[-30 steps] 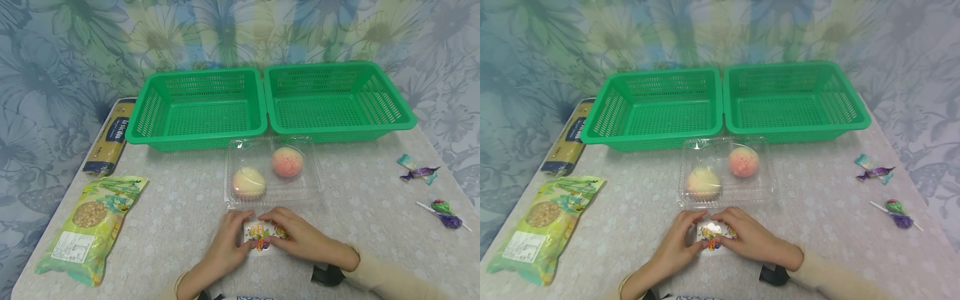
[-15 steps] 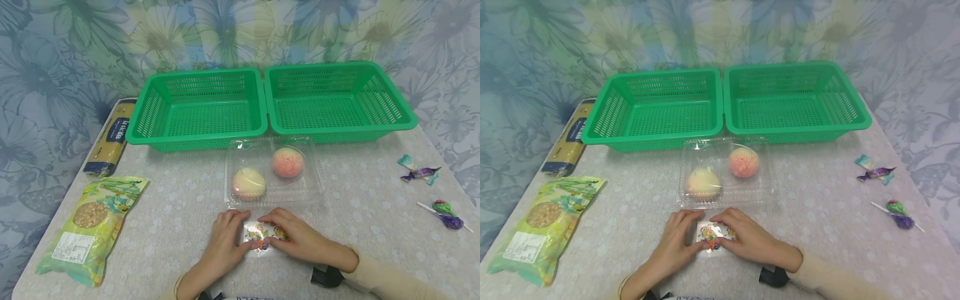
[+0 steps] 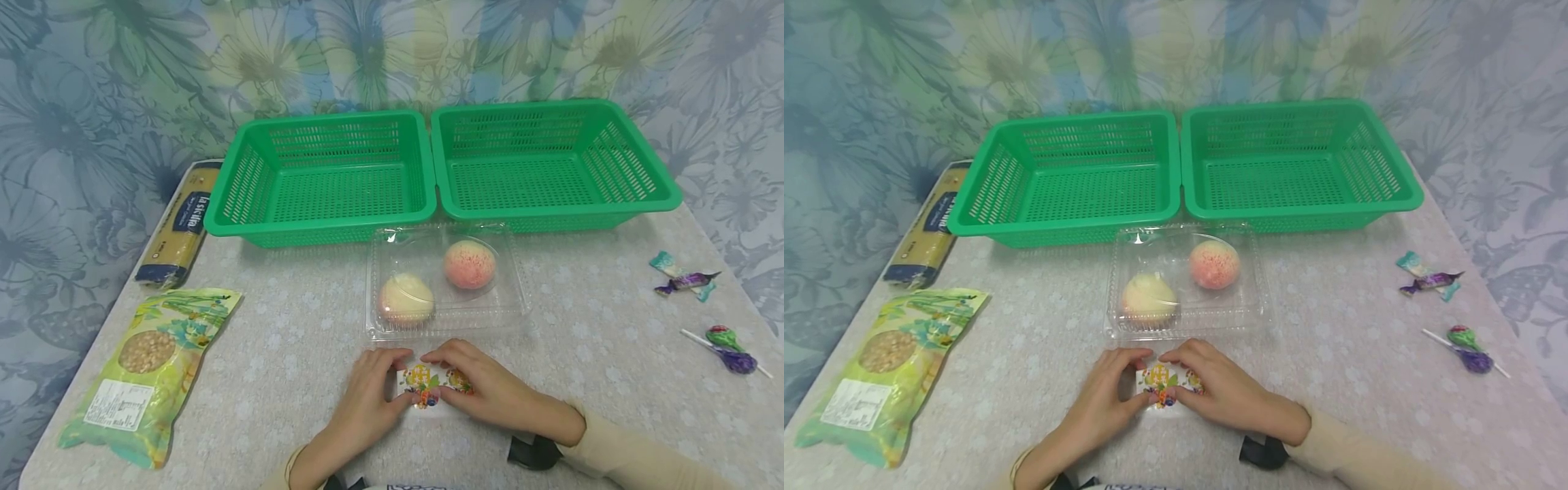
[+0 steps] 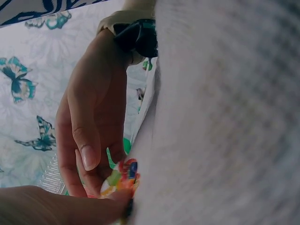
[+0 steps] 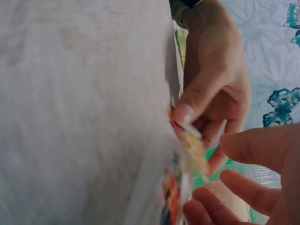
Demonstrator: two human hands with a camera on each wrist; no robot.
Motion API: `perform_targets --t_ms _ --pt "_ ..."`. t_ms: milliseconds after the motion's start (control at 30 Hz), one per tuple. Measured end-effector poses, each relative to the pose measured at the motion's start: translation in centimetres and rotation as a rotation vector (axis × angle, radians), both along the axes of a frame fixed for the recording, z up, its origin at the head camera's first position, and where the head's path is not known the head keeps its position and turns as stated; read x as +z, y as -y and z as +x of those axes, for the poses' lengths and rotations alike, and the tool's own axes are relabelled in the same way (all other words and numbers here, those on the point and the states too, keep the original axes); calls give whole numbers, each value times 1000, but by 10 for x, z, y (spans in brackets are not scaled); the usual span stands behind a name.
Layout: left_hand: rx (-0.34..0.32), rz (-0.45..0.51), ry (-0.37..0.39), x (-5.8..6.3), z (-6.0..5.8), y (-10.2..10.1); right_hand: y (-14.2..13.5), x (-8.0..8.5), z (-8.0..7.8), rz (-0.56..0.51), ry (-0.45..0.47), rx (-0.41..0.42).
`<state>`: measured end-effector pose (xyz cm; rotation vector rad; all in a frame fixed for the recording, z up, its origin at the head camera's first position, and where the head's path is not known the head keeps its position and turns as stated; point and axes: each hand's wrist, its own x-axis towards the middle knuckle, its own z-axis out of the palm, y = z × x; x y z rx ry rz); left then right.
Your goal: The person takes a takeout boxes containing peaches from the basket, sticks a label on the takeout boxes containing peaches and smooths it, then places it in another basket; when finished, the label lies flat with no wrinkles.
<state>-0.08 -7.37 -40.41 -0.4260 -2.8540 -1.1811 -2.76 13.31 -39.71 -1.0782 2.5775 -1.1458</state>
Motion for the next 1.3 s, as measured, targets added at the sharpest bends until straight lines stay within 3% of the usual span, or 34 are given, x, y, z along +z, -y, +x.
perform_targets --t_ms 133,333,400,500,767,967,1300 --pt "24 209 106 1 -1 -1 1 -1 1 -25 -50 -42" --pt "14 640 487 4 -4 1 4 -1 2 -49 -47 -116" --pt "16 721 576 6 -5 2 4 -1 1 -57 -41 -117" --pt "6 795 649 8 -6 3 5 -3 0 -68 -40 -109" --pt "26 846 739 7 -7 4 5 -6 -1 -114 -34 -73" --pt "-7 868 748 7 -6 4 5 -8 -2 -207 18 -16" --pt "-43 724 705 7 -6 5 4 -7 -2 -255 93 42"
